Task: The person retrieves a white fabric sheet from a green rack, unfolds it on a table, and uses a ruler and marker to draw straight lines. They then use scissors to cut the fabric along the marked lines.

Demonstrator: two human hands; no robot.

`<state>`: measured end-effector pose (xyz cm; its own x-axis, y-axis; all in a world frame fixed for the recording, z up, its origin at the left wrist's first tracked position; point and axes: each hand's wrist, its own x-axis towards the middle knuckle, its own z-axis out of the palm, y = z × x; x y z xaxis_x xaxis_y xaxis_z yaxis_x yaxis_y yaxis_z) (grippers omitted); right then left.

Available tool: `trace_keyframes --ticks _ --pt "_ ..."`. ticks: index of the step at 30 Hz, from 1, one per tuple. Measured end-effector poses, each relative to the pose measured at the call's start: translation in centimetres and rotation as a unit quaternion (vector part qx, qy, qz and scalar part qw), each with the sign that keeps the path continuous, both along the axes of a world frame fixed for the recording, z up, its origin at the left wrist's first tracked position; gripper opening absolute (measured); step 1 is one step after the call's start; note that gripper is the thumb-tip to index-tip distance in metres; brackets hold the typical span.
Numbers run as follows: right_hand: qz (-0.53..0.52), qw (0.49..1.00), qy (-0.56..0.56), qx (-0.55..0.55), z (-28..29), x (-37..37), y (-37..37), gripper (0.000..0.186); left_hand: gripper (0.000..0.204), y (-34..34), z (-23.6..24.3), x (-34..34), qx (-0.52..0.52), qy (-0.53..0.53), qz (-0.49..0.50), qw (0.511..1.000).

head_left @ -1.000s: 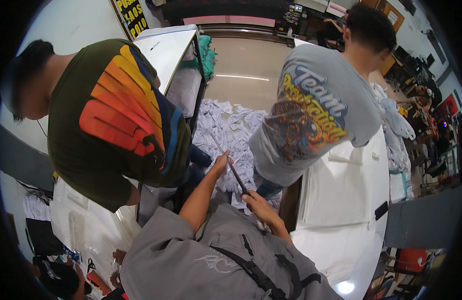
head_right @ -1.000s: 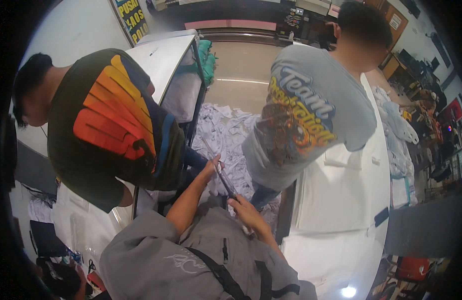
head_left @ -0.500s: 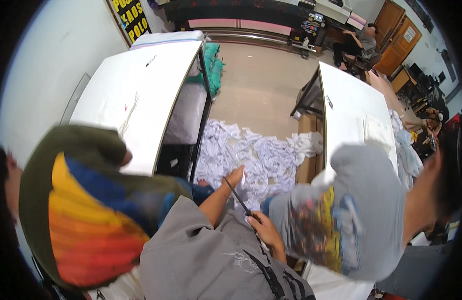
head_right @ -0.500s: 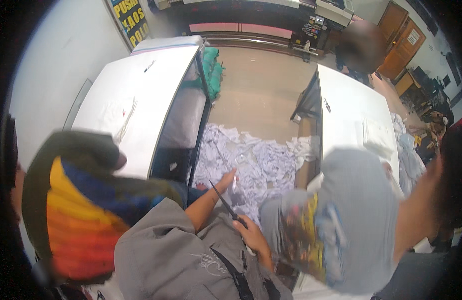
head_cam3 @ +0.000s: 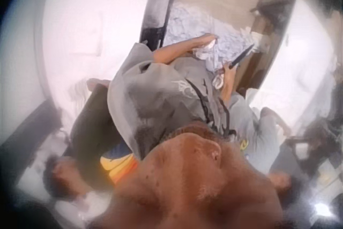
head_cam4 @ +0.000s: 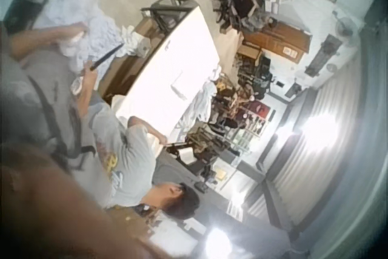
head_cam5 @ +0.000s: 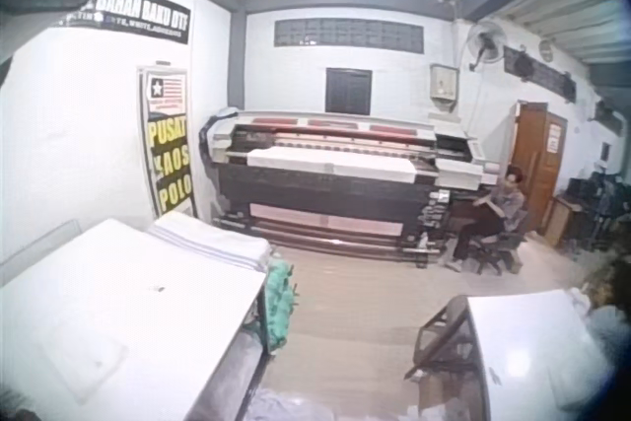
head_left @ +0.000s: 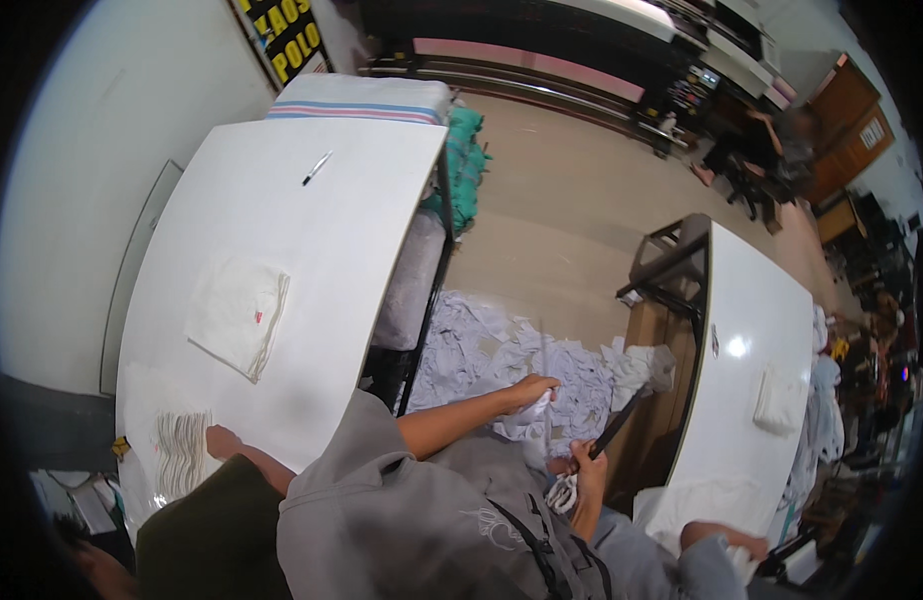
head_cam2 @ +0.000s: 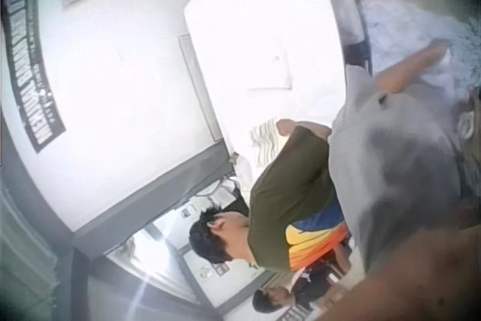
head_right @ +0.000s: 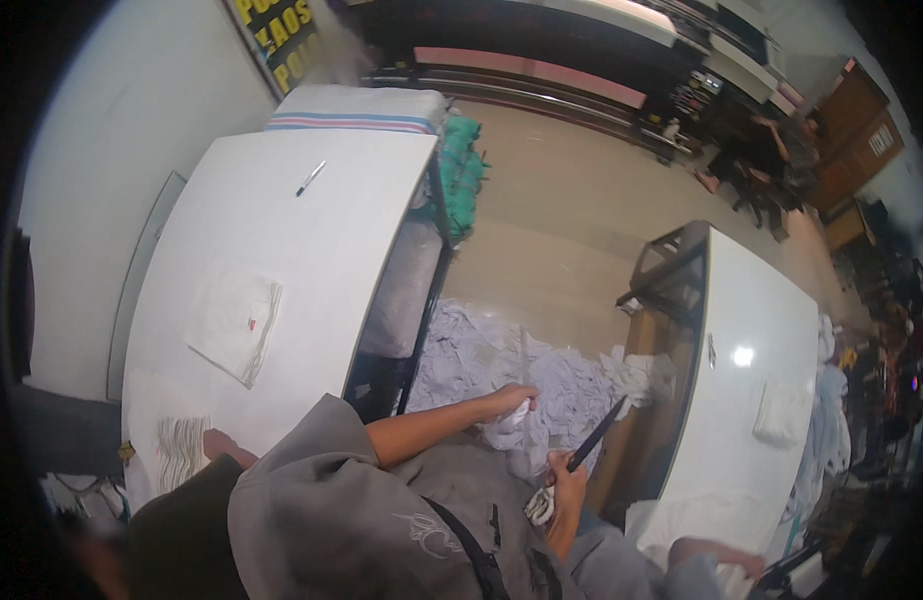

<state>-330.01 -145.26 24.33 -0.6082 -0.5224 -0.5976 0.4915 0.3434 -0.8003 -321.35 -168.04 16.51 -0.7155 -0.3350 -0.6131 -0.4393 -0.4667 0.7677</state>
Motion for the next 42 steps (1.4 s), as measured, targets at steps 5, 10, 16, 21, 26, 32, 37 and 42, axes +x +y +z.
trace_keyframes --ticks 5,10,16,21,26,32,37,42 --pt "0.056 0.997 0.008 -0.051 1.5 -3.9 -12.7 0.031 0.033 -8.4 10.0 -2.2 0.093 0.165 0.08 0.979" --pt "0.279 0.959 0.021 -0.04 -1.1 -9.4 -25.6 0.052 0.029 -20.7 17.1 -1.2 0.213 0.276 0.278 0.895" --pt "0.512 0.854 0.048 -0.077 4.5 -12.5 -45.5 0.032 0.033 -33.3 18.3 2.6 0.143 0.442 0.463 0.754" --pt "0.593 0.803 0.026 -0.04 5.5 -13.9 -56.3 0.024 0.035 -37.0 18.7 6.0 0.101 0.463 0.59 0.653" --pt "0.56 0.822 -0.055 -0.085 6.1 -13.3 -64.7 0.013 0.032 -39.9 20.2 8.4 0.024 0.439 0.626 0.644" --pt "0.595 0.796 -0.012 -0.109 11.1 -6.9 -76.5 0.021 0.035 -45.6 22.7 12.9 -0.147 0.437 0.657 0.596" --pt "0.663 0.713 0.179 -0.144 11.1 1.2 -84.8 0.037 0.035 -49.2 16.4 18.9 -0.172 0.254 0.83 0.466" --pt "0.678 0.696 0.222 -0.086 4.5 4.5 -93.1 0.047 0.031 -49.0 13.1 20.7 -0.029 0.156 0.915 0.371"
